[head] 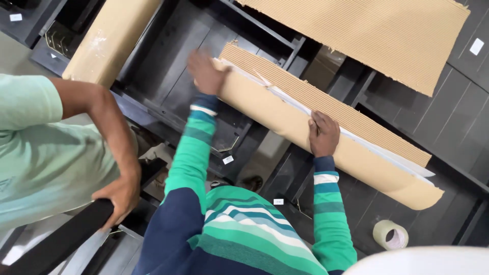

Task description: The person places a metal component onto foam and cardboard sheets, rolls the material to encase the part, and secures the wrapping with adhesive tape at several points.

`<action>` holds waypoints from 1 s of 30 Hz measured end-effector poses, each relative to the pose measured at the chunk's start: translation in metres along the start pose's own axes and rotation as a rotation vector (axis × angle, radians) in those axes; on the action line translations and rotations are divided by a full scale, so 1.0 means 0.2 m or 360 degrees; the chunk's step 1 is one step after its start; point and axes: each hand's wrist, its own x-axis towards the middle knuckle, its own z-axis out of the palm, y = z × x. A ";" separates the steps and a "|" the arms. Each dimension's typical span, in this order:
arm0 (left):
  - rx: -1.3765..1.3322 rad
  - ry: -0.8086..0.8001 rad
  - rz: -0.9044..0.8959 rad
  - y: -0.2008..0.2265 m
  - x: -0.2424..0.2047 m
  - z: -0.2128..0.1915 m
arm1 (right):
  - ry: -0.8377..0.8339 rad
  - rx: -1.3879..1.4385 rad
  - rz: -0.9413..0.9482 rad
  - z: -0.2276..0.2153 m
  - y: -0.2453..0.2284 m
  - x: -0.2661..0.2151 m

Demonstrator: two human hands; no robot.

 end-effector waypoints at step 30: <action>-0.1584 -0.0551 -0.0090 -0.40 -0.13 -0.20 | -0.0806 -0.0090 0.0498 -0.46 -0.35 -0.12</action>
